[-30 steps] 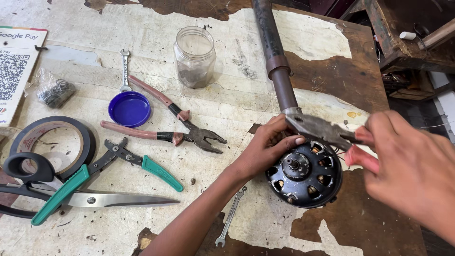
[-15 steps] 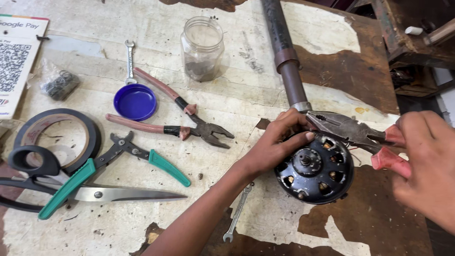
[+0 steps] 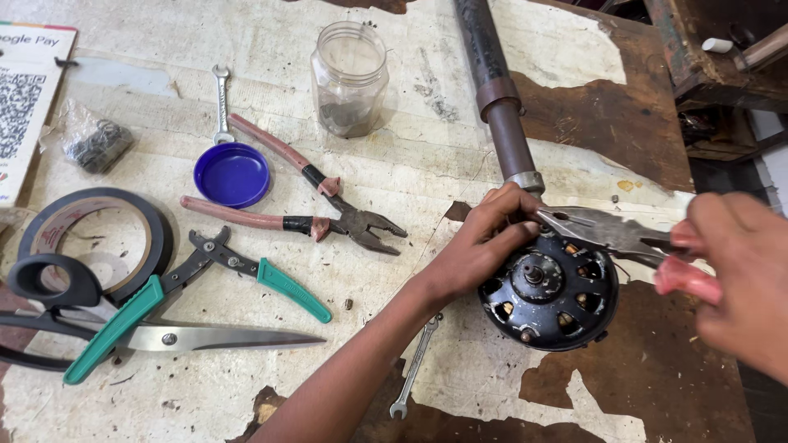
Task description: The person works on an electric motor mounted on a vertical pipe, using pliers to strip and adjust red and black wires at the motor's terminal. They repeatedly reposition the motor and manipulate the wires by hand, occasionally using pliers to pull or twist connections.
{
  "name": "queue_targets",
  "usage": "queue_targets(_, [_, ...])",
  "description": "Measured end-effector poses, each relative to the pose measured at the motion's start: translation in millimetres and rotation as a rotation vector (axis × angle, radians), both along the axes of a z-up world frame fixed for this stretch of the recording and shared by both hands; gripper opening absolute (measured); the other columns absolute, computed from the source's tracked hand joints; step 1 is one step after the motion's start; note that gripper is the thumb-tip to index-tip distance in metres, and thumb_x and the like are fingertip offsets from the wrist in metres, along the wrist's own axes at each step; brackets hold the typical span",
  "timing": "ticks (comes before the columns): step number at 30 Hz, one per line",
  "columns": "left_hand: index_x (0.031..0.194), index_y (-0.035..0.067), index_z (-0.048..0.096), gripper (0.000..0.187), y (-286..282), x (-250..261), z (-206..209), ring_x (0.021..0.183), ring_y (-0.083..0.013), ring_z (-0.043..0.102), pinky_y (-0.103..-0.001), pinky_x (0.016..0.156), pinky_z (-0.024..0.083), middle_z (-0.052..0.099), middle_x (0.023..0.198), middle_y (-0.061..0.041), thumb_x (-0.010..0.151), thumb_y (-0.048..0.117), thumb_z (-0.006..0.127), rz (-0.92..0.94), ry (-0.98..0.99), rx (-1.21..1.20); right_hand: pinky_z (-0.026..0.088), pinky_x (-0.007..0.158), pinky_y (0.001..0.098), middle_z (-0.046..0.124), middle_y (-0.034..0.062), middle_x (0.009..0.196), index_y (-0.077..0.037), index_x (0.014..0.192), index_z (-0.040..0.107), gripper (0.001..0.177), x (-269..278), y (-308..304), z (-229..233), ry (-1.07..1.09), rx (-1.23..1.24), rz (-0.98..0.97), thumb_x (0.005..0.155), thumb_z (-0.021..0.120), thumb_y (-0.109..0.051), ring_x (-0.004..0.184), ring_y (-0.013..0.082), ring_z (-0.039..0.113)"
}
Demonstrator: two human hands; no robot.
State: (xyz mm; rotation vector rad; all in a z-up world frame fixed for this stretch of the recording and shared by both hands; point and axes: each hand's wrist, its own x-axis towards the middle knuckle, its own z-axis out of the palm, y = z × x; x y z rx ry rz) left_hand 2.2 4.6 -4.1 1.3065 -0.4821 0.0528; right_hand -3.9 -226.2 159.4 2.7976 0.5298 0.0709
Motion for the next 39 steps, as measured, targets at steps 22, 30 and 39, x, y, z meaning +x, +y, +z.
queue_targets(22, [0.109, 0.001, 0.057, 0.021, -2, 4, -9, 0.111, -0.0242, 0.052, -0.038, 0.108, 0.041, 0.053, 0.109, -0.011, 0.099, 0.004, 0.039, 0.006, -0.078, -0.084, 0.058, 0.075, 0.0337, 0.07, 0.0108, 0.094, -0.003, 0.094, 0.059, 0.028, 10, -2, 1, -0.036, 0.031, 0.055, 0.079, 0.08, -0.011, 0.089, 0.0217, 0.073])
queue_targets(30, [0.099, 0.0, 0.054, 0.017, -1, 8, -7, 0.1, -0.019, 0.054, -0.037, 0.097, 0.047, 0.054, 0.105, -0.009, 0.098, 0.0, 0.037, -0.026, -0.011, -0.145, 0.058, 0.072, 0.0306, 0.07, 0.0037, 0.106, -0.009, 0.101, 0.061, 0.041, -4, 29, 10, 0.039, -0.169, -0.085, 0.072, 0.086, -0.023, 0.085, 0.0161, 0.075])
queue_targets(39, [0.099, -0.001, 0.053, 0.015, -5, 10, -13, 0.093, -0.0189, 0.058, -0.035, 0.088, 0.051, 0.059, 0.099, -0.01, 0.106, 0.0, 0.04, 0.043, 0.036, -0.119, 0.055, 0.069, 0.0311, 0.068, -0.0028, 0.101, -0.016, 0.106, 0.06, 0.049, -11, 64, 21, -0.076, -0.307, 0.003, 0.066, 0.085, -0.032, 0.081, 0.0175, 0.071])
